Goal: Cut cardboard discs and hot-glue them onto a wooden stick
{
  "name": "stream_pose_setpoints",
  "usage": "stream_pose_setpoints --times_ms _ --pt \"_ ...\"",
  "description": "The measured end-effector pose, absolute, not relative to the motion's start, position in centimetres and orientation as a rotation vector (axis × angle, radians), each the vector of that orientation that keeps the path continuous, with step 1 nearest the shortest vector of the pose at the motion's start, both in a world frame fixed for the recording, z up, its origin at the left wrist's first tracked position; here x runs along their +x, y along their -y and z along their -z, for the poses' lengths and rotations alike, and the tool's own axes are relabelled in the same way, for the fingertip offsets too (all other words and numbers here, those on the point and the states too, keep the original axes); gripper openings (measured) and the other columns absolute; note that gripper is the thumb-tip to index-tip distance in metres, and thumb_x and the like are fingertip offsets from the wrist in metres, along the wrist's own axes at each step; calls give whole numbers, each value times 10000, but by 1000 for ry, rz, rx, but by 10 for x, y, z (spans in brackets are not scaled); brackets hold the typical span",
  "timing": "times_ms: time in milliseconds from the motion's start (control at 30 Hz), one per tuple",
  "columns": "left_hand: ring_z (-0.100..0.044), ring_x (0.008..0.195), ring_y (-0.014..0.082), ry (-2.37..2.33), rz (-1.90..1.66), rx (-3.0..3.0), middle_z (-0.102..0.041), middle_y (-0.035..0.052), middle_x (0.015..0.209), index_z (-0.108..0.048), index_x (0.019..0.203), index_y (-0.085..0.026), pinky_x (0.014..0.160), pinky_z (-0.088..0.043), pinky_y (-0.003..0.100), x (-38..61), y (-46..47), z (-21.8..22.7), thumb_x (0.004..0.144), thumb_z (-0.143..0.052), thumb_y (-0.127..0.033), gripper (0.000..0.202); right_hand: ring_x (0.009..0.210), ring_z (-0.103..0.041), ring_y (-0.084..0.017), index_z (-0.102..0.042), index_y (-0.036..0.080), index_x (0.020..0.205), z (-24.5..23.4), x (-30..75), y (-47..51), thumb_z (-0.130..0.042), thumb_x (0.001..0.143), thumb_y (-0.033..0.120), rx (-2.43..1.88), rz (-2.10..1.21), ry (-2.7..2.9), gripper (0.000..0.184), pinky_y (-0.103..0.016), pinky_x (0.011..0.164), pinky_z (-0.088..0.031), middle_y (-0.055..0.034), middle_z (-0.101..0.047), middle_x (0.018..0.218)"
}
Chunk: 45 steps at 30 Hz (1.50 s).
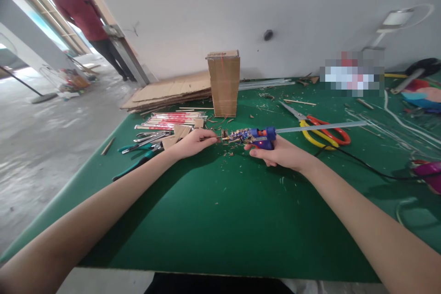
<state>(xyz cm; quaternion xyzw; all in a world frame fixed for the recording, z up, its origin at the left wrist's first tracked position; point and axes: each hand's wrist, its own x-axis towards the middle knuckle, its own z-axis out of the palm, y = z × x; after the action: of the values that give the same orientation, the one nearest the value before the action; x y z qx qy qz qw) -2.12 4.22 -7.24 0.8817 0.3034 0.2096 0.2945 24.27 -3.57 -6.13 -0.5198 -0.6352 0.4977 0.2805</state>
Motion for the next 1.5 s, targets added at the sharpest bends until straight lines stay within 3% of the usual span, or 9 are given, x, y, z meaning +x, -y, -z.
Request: stream_pose_setpoints --times_ms 300,467,1100,1500 --pt "-553 738 135 -810 -583 2369 -651 30 835 -641 926 -149 666 -414 245 -21 -39 72 897 -425 -363 306 378 -375 -73 -599 154 950 62 242 36 -682 703 430 -1389 -1333 1686 379 -243 430 -373 91 -405 414" --pt "-537 725 130 -844 -611 2337 -615 26 788 -623 856 -142 673 -409 249 -20 -38 72 926 -350 -383 371 374 -370 -72 -599 156 941 60 241 37 -688 689 424 -1409 -1331 1689 378 -238 417 -356 91 -403 414" --pt "-568 837 144 -711 -615 2389 -655 59 917 -632 936 -144 765 -438 279 -21 -41 75 891 -452 -279 229 375 -375 -81 -603 163 957 69 246 33 -654 734 479 -1366 -1347 1678 390 -254 449 -389 97 -387 376" --pt "-501 669 120 -813 -621 2311 -588 25 805 -579 979 -155 606 -389 251 -21 -40 76 903 -413 -345 264 372 -377 -76 -604 158 933 65 245 35 -675 712 473 -1360 -1352 1684 391 -241 428 -372 101 -384 369"
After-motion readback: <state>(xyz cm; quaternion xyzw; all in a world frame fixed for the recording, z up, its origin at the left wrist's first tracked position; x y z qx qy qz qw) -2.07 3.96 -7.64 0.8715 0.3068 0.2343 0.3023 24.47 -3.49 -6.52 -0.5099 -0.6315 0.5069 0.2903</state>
